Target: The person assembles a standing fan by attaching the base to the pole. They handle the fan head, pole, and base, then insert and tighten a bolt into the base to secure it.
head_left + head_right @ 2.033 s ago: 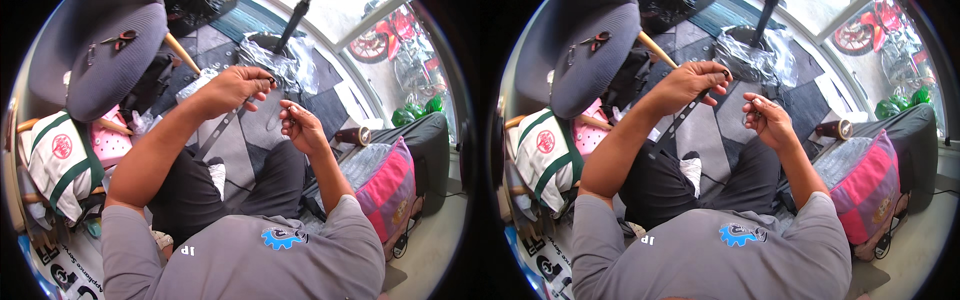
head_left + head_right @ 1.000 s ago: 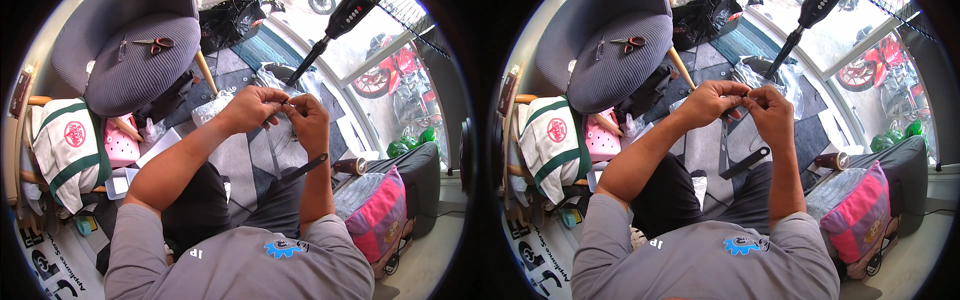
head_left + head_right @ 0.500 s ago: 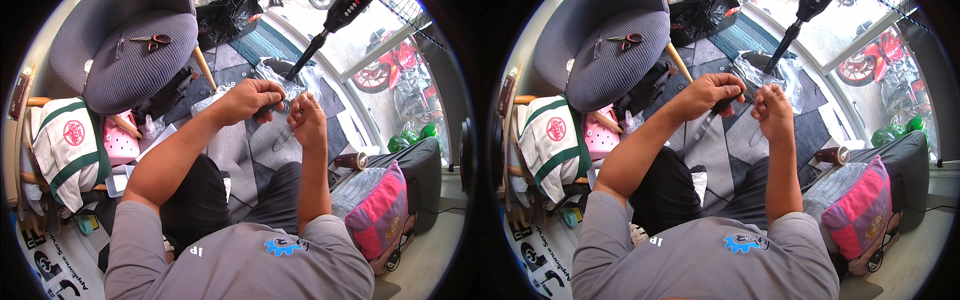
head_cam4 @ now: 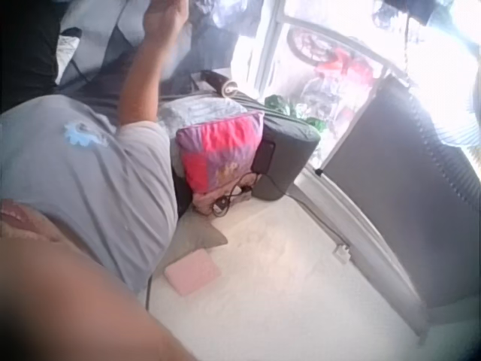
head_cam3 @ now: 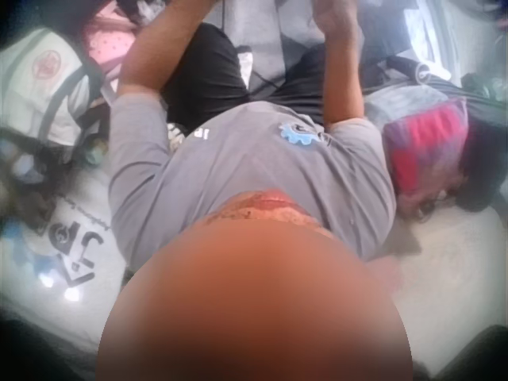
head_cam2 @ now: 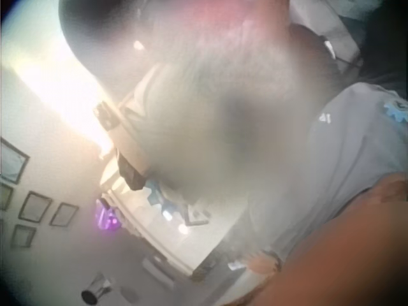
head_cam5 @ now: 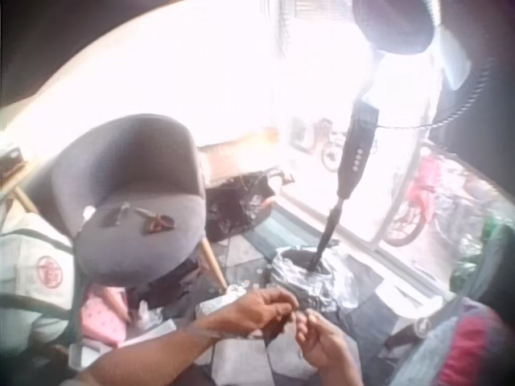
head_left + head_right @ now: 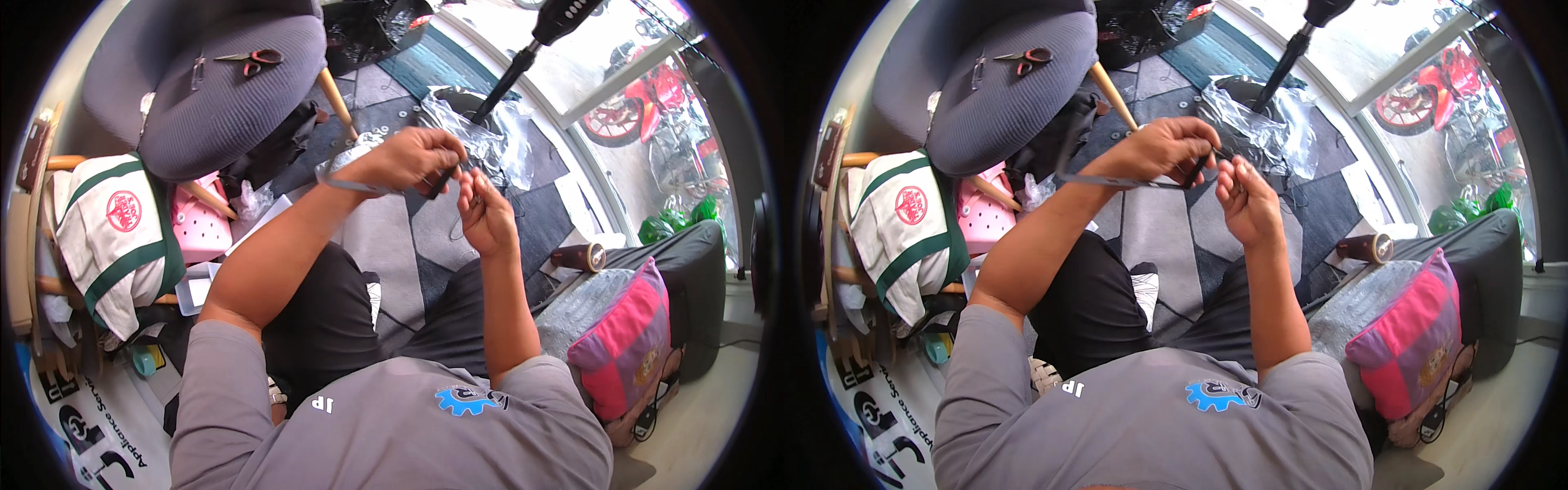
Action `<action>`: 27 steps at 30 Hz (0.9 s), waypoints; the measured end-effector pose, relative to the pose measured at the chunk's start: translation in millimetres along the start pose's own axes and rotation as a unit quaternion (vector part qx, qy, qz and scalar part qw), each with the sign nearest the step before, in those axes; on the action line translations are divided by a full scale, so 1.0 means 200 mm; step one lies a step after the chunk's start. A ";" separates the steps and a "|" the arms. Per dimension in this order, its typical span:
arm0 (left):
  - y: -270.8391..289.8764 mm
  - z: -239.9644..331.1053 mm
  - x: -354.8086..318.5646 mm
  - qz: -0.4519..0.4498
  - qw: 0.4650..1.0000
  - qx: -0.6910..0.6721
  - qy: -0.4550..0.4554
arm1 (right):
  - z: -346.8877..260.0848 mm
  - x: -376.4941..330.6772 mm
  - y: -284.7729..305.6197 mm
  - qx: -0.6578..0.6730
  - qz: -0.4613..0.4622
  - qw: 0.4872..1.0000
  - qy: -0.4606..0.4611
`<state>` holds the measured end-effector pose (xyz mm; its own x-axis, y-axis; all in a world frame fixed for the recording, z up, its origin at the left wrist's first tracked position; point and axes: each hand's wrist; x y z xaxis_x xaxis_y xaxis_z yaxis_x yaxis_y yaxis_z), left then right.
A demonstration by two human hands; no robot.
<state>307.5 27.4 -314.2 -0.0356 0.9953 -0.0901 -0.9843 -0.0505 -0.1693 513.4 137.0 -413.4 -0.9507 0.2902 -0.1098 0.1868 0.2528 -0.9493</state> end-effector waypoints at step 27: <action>0.01 -0.07 0.04 -0.015 0.988 -0.143 -0.052 | -0.10 0.01 -0.24 -0.208 0.008 0.973 0.098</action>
<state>306.9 34.1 -328.3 -0.0390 0.9991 0.0187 -0.8967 -0.0267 -0.4419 506.6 144.4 -362.7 -0.8893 0.4566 -0.0267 0.3237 0.5869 -0.7421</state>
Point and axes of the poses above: each hand's wrist, its own x-axis towards the middle knuckle, its own y-axis out of the back of the hand, z = x × y, and after that the axes turned 8 degrees about -y, right-handed
